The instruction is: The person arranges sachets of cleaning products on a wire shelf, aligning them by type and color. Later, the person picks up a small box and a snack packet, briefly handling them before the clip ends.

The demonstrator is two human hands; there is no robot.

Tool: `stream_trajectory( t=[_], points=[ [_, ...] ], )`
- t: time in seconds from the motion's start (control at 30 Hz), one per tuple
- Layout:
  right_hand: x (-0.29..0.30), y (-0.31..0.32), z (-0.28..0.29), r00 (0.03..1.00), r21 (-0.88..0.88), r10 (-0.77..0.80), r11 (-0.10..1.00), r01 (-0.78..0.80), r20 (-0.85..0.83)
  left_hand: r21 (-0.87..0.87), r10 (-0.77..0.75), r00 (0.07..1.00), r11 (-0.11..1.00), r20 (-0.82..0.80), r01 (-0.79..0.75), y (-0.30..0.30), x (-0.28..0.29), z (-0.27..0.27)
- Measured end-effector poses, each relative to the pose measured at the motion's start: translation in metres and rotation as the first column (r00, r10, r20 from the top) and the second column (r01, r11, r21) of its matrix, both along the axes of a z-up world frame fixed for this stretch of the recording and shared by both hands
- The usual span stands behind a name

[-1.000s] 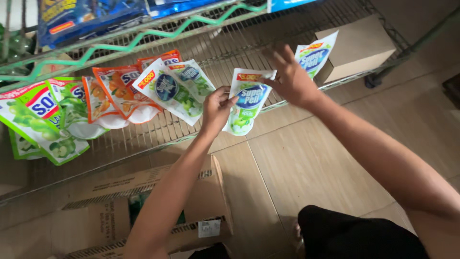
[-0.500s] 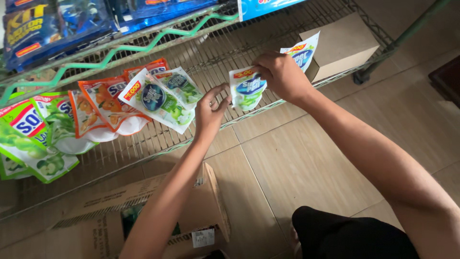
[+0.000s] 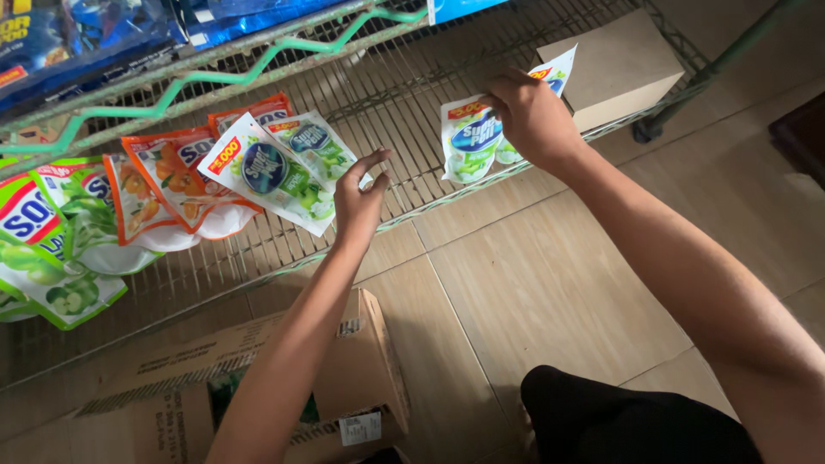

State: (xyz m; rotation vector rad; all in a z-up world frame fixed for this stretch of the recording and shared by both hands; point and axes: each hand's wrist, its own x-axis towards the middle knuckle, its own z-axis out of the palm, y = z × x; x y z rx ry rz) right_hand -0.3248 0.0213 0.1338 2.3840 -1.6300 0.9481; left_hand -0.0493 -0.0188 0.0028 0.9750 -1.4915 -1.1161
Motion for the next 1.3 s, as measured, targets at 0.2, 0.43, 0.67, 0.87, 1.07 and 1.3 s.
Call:
stream_trajectory(
  t=[0.2,0.43,0.67,0.87,1.07,1.3],
  points=[
    [-0.002,0.003,-0.001,1.0,0.02,-0.022,1.0,0.022,0.001,0.007,0.096,0.995,0.995,0.034,-0.096,0.001,0.003,-0.005],
    [0.023,0.012,0.008,0.965,-0.078,-0.155,0.987,0.142,-0.21,-0.642,0.59,0.681,0.733,0.434,-0.226,-0.006,0.056,0.004],
    [0.061,0.008,-0.009,0.983,-0.145,-0.004,0.989,-0.023,-0.183,-0.533,0.706,0.671,0.667,0.228,-0.521,-0.02,0.122,-0.016],
    [0.097,0.014,-0.024,0.949,0.044,0.303,0.953,-0.3,-0.092,-0.501,0.767,0.64,0.574,0.053,-0.647,-0.052,0.14,-0.049],
    [0.095,0.024,-0.015,0.97,0.195,0.243,0.951,-0.241,0.014,-0.029,0.751,0.656,0.656,-0.079,-0.754,-0.103,0.14,-0.059],
    [0.09,0.026,0.007,0.97,0.125,0.223,0.964,-0.235,0.099,-0.206,0.495,0.817,0.802,-0.295,-0.56,-0.047,0.066,0.016]
  ],
)
